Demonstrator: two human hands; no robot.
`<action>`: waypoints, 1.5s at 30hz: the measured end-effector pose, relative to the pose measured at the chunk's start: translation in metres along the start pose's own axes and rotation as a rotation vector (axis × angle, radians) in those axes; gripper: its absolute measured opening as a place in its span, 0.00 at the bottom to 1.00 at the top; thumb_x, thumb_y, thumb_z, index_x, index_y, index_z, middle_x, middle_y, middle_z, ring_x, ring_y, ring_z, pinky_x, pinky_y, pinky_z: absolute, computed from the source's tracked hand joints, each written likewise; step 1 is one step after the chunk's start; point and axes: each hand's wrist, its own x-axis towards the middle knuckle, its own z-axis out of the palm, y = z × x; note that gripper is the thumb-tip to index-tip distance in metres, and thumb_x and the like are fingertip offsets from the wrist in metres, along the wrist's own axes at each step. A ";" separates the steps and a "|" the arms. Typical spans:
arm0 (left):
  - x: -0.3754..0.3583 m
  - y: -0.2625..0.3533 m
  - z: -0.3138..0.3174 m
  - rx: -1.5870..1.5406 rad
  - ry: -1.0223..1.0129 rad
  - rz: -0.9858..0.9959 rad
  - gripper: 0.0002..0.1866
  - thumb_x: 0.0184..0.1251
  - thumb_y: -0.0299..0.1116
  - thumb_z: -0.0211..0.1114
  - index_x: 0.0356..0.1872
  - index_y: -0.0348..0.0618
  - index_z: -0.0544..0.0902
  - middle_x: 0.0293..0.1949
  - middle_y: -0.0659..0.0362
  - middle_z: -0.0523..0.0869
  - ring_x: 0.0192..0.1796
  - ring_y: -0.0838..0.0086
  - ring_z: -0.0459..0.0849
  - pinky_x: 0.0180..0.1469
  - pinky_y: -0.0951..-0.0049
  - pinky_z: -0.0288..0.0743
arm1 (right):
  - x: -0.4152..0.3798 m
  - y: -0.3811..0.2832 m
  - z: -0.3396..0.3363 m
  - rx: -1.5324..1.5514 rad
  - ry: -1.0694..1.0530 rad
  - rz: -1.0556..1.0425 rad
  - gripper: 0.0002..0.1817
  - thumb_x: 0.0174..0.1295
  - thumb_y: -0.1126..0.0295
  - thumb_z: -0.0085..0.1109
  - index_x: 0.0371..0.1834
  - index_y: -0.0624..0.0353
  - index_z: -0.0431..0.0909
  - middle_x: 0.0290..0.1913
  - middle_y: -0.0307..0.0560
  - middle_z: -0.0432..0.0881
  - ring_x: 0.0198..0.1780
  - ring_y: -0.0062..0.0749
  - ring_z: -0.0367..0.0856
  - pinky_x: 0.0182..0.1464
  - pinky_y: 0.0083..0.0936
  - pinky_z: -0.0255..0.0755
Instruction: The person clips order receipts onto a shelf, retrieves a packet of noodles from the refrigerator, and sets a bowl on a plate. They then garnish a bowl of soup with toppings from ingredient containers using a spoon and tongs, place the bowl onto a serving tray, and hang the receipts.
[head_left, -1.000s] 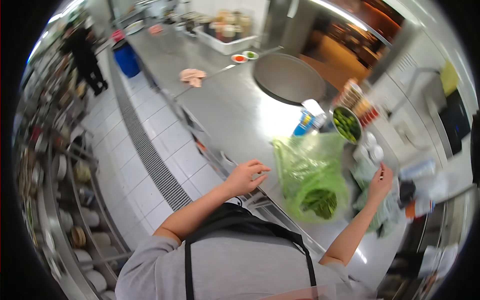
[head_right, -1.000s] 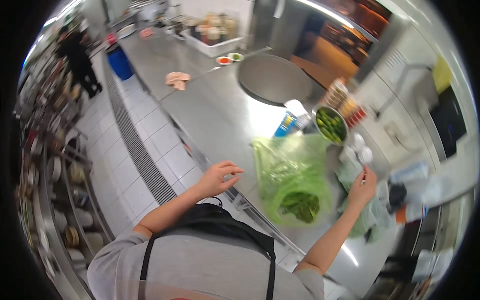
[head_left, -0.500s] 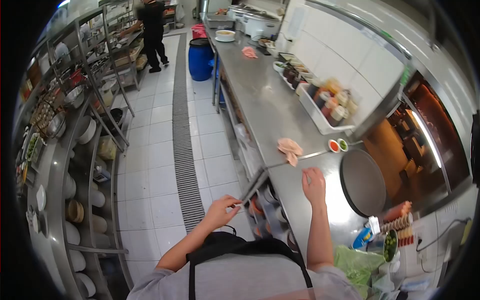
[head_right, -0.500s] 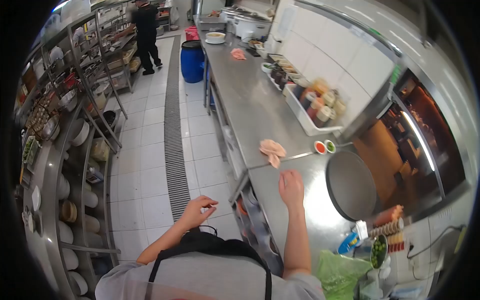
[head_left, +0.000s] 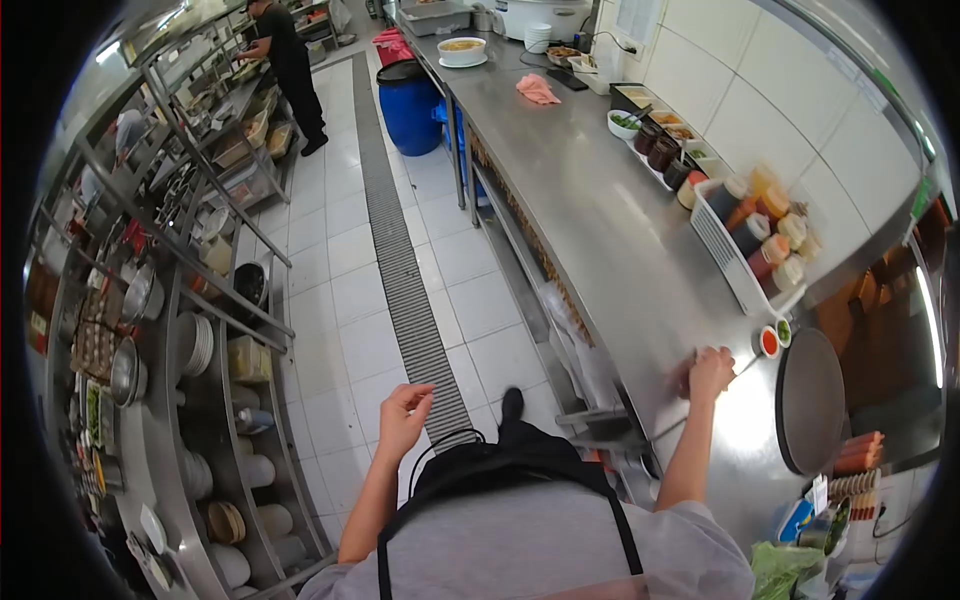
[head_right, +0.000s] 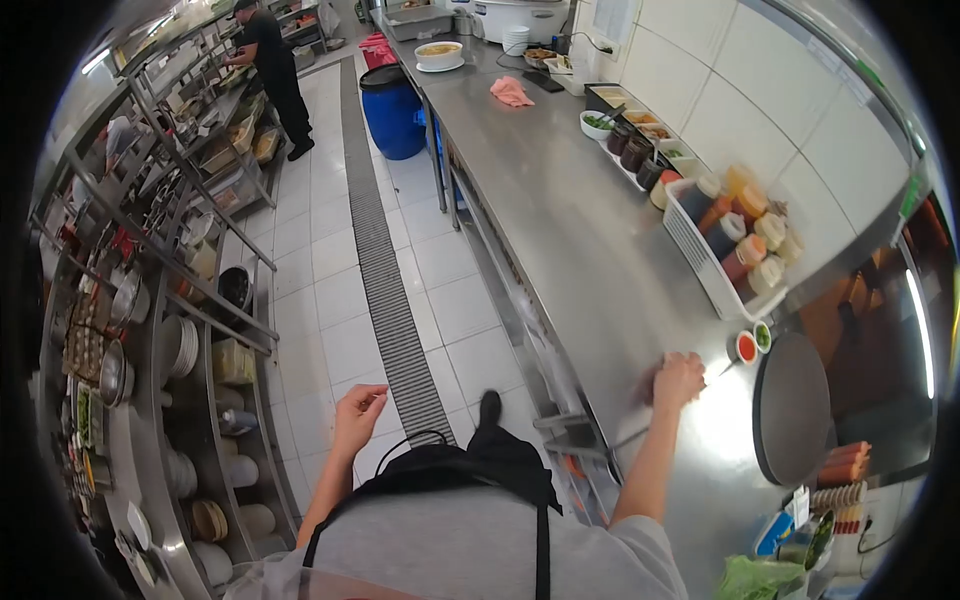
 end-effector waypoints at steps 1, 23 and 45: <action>0.022 -0.003 0.006 -0.009 -0.044 0.026 0.08 0.54 0.25 0.60 0.35 0.37 0.80 0.32 0.56 0.79 0.30 0.77 0.79 0.34 0.80 0.73 | 0.008 -0.002 0.004 -0.008 0.134 -0.021 0.10 0.46 0.70 0.52 0.34 0.52 0.77 0.44 0.51 0.72 0.47 0.46 0.69 0.47 0.40 0.65; 0.701 -0.012 0.010 -0.500 -0.053 -0.161 0.22 0.61 0.31 0.52 0.56 0.36 0.64 0.41 0.53 0.78 0.42 0.70 0.79 0.44 0.75 0.74 | 0.478 -0.595 0.157 1.000 0.107 -0.705 0.19 0.48 0.68 0.58 0.46 0.58 0.72 0.51 0.56 0.69 0.52 0.49 0.66 0.54 0.37 0.61; 1.096 -0.004 0.140 -0.534 0.002 -0.419 0.23 0.54 0.15 0.43 0.53 0.43 0.57 0.36 0.47 0.77 0.29 0.61 0.82 0.24 0.73 0.81 | 0.529 -0.661 0.230 0.459 0.097 -0.444 0.21 0.46 0.64 0.56 0.46 0.56 0.71 0.55 0.53 0.66 0.56 0.50 0.63 0.55 0.41 0.60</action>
